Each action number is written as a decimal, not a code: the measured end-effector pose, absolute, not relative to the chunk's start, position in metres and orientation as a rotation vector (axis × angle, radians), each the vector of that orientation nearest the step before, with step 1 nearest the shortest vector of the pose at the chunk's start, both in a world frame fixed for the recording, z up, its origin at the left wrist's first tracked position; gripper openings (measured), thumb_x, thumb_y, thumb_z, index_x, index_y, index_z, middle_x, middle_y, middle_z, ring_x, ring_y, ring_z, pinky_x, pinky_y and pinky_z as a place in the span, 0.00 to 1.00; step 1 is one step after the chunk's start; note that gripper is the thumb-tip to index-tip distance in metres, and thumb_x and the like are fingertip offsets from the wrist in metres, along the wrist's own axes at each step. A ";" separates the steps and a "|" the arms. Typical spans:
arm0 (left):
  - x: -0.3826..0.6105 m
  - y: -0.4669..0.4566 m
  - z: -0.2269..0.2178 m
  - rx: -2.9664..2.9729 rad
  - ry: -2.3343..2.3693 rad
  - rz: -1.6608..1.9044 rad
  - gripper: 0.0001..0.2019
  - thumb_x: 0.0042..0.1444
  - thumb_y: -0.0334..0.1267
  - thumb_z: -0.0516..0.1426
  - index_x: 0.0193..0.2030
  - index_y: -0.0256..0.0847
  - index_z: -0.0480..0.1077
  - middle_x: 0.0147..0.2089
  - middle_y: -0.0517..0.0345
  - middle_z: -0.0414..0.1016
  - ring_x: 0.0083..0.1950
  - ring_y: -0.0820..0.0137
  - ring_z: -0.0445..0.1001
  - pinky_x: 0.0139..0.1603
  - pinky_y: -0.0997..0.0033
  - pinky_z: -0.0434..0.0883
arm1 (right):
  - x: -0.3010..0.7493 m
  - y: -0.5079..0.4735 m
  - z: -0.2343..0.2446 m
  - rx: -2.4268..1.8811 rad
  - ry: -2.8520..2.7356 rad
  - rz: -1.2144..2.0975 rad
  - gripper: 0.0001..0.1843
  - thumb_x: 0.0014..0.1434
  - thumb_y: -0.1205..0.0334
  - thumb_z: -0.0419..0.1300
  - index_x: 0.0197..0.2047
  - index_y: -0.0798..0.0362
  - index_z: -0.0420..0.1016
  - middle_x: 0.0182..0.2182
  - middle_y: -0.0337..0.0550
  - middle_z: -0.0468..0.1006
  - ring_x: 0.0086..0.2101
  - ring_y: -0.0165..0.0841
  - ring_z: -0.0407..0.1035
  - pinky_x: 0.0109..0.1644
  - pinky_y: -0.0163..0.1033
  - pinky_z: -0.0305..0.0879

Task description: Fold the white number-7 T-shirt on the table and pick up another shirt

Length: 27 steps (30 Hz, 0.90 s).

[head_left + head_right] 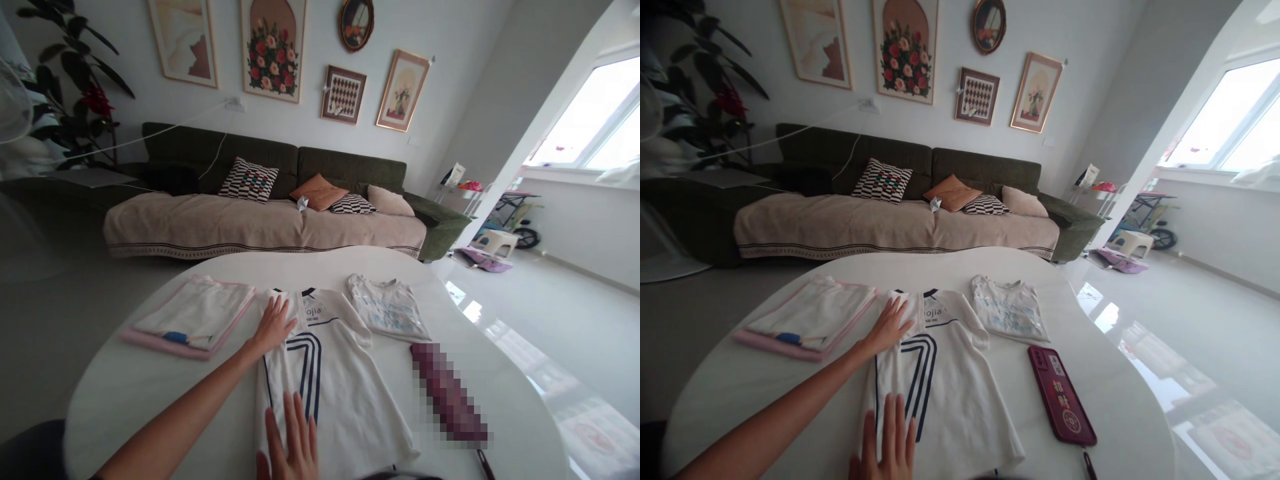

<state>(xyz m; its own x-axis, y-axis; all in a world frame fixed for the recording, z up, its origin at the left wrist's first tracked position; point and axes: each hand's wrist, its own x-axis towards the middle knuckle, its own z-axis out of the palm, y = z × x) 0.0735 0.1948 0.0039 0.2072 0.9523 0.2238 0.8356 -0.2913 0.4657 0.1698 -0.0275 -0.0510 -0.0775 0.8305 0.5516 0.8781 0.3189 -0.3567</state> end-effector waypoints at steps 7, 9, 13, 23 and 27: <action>0.074 0.184 -0.016 2.419 1.745 0.395 0.29 0.55 0.56 0.46 0.62 0.52 0.53 0.68 0.53 0.44 0.67 0.45 0.34 0.60 0.41 0.42 | 0.139 -0.029 -0.076 -1.410 -1.979 -0.082 0.37 0.44 0.43 0.61 0.57 0.44 0.62 0.52 0.51 0.68 0.50 0.50 0.64 0.45 0.51 0.67; 0.071 0.187 -0.016 2.463 1.730 0.364 0.28 0.56 0.56 0.45 0.62 0.55 0.51 0.68 0.54 0.44 0.66 0.45 0.35 0.58 0.38 0.42 | 0.157 -0.021 -0.058 -1.371 -1.978 0.041 0.28 0.47 0.46 0.60 0.52 0.43 0.67 0.49 0.48 0.72 0.46 0.44 0.68 0.42 0.43 0.68; 0.065 0.190 -0.017 2.504 1.696 0.366 0.27 0.56 0.58 0.44 0.62 0.58 0.51 0.68 0.56 0.44 0.66 0.44 0.36 0.57 0.36 0.41 | 0.237 0.030 0.018 -1.704 -1.791 0.258 0.17 0.58 0.62 0.50 0.51 0.49 0.65 0.46 0.43 0.73 0.42 0.29 0.69 0.46 0.32 0.64; 0.064 0.191 -0.020 2.546 1.730 0.298 0.29 0.55 0.60 0.41 0.63 0.57 0.49 0.68 0.52 0.44 0.66 0.46 0.36 0.57 0.38 0.43 | 0.325 0.148 0.044 -2.226 -1.634 -0.008 0.17 0.51 0.73 0.55 0.44 0.51 0.69 0.46 0.47 0.68 0.48 0.37 0.60 0.46 0.37 0.58; 0.064 0.191 -0.020 2.548 1.718 0.310 0.29 0.55 0.60 0.41 0.63 0.57 0.49 0.68 0.49 0.44 0.66 0.44 0.36 0.57 0.37 0.42 | 0.332 0.161 0.044 -2.314 -1.534 0.037 0.10 0.60 0.66 0.48 0.40 0.54 0.70 0.40 0.45 0.71 0.43 0.34 0.64 0.44 0.38 0.60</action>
<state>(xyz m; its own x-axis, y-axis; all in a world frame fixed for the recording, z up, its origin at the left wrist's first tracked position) 0.0637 0.1906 -0.0198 0.3614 0.9224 0.1361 0.9119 -0.3801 0.1548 0.3319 0.1607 0.0439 0.4095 0.8952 0.1758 0.8858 -0.3440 -0.3116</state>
